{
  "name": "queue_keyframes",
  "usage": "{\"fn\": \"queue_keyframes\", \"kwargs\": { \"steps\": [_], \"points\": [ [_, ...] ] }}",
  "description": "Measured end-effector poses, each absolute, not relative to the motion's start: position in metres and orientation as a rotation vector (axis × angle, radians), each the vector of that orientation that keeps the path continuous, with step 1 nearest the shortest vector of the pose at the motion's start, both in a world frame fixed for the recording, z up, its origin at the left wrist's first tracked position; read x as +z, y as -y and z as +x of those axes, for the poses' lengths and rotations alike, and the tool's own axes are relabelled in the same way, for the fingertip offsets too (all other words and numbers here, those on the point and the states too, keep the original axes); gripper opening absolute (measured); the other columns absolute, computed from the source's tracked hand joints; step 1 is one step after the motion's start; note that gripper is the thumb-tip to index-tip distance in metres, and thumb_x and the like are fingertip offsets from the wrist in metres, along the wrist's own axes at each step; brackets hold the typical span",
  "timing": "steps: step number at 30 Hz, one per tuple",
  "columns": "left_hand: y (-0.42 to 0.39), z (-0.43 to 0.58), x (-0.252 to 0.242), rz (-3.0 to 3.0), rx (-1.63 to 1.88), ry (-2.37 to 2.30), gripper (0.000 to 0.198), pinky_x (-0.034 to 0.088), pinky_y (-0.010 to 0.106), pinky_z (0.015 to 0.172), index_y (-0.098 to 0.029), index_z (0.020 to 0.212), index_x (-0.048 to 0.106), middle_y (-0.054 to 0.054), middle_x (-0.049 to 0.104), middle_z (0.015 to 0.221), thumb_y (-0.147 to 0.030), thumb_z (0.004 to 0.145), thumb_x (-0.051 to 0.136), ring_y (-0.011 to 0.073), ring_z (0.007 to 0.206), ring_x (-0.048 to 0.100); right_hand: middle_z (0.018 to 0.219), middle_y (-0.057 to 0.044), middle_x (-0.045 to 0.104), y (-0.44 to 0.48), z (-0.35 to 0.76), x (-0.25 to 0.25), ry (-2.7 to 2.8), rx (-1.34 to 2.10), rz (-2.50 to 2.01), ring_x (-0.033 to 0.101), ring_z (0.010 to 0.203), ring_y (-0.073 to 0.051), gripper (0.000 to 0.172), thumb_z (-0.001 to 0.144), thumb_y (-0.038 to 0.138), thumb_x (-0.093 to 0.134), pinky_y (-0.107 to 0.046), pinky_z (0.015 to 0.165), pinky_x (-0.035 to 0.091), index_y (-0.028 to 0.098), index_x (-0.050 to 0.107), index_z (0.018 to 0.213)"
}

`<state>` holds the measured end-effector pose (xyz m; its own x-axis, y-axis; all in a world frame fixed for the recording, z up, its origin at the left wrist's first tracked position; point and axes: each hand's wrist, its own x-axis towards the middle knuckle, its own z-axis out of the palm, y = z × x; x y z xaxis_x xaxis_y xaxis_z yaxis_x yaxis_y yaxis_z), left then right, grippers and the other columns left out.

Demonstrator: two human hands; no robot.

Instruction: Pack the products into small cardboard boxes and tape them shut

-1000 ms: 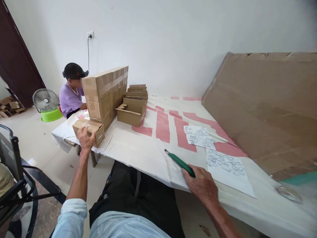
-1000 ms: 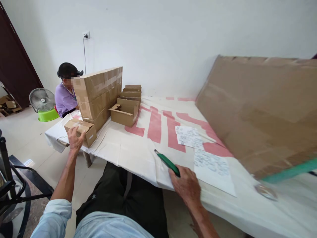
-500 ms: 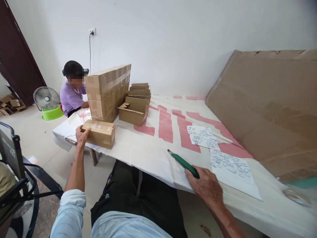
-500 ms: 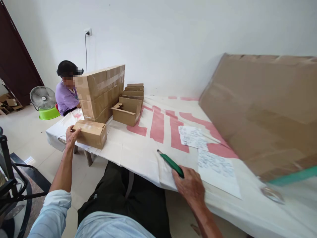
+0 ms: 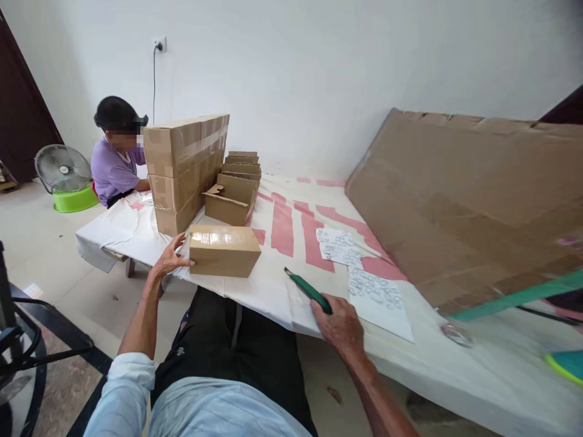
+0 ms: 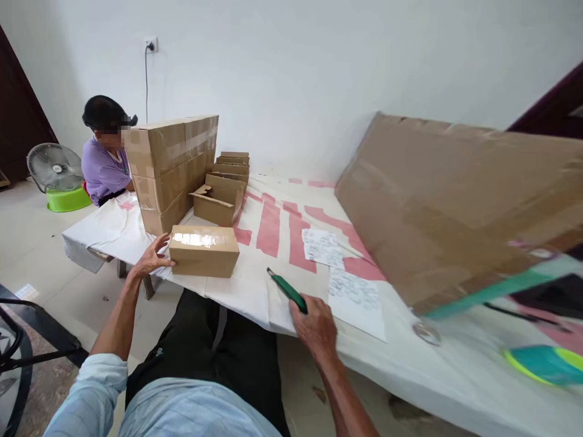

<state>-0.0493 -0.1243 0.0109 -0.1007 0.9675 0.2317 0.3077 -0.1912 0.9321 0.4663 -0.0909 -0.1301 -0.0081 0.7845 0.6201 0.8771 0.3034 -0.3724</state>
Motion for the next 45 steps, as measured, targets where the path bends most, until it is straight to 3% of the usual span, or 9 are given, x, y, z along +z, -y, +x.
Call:
{"fn": "queue_keyframes", "kwargs": {
  "steps": [3,10,15,24,32,45],
  "points": [
    [0.114,-0.045,0.013,1.565,1.208,-1.280,0.128,0.056,0.052,0.108,-0.028,0.164,0.045,0.018,0.049,0.168,-0.036,0.050,0.102,0.0438,0.154,0.046,0.103,-0.017,0.074,0.092,0.464,-0.128,1.789,-0.135,-1.501,0.064,0.100,-0.033,0.038,0.091,0.050,0.053,-0.047,0.093,0.053,0.020,0.072,0.103],
    [0.112,-0.028,0.009,1.585,1.212,-1.115,0.134,0.052,0.052,0.116,-0.030,0.174,0.024,0.016,0.039,0.174,-0.031,0.061,0.097,0.0418,0.160,0.035,0.101,-0.017,0.074,0.094,0.461,-0.121,1.775,-0.103,-1.496,0.063,0.099,-0.033,0.035,0.091,0.050,0.052,-0.048,0.093,0.052,0.022,0.071,0.101],
    [0.130,-0.004,-0.010,1.627,1.393,-1.250,0.130,0.059,0.049,0.107,-0.029,0.171,0.031,0.018,0.039,0.166,-0.037,0.061,0.100,0.0409,0.150,0.043,0.100,-0.017,0.074,0.095,0.463,-0.122,1.784,-0.104,-1.487,0.063,0.099,-0.033,0.038,0.091,0.051,0.051,-0.048,0.093,0.052,0.020,0.071,0.101],
    [0.143,0.049,-0.020,1.681,1.525,-1.292,0.128,0.060,0.047,0.101,-0.028,0.168,0.035,0.016,0.039,0.162,-0.043,0.058,0.100,0.0408,0.148,0.043,0.099,-0.018,0.073,0.099,0.465,-0.119,1.794,-0.068,-1.530,0.062,0.098,-0.034,0.045,0.092,0.057,0.048,-0.049,0.093,0.053,0.019,0.071,0.100],
    [0.151,0.065,-0.014,1.687,1.613,-1.340,0.114,0.056,0.049,0.105,-0.021,0.156,0.047,0.017,0.052,0.152,-0.046,0.059,0.101,0.0400,0.139,0.054,0.101,-0.019,0.075,0.102,0.466,-0.118,1.775,-0.056,-1.548,0.063,0.100,-0.034,0.050,0.092,0.060,0.047,-0.048,0.095,0.052,0.019,0.073,0.101],
    [0.160,0.066,-0.010,1.837,1.724,-1.391,0.100,0.053,0.058,0.111,-0.024,0.150,0.056,0.020,0.053,0.159,-0.051,0.065,0.101,0.0417,0.145,0.056,0.101,-0.019,0.073,0.100,0.468,-0.118,1.779,-0.019,-1.559,0.063,0.099,-0.034,0.057,0.092,0.066,0.046,-0.048,0.094,0.052,0.017,0.074,0.103]
  ]
}}
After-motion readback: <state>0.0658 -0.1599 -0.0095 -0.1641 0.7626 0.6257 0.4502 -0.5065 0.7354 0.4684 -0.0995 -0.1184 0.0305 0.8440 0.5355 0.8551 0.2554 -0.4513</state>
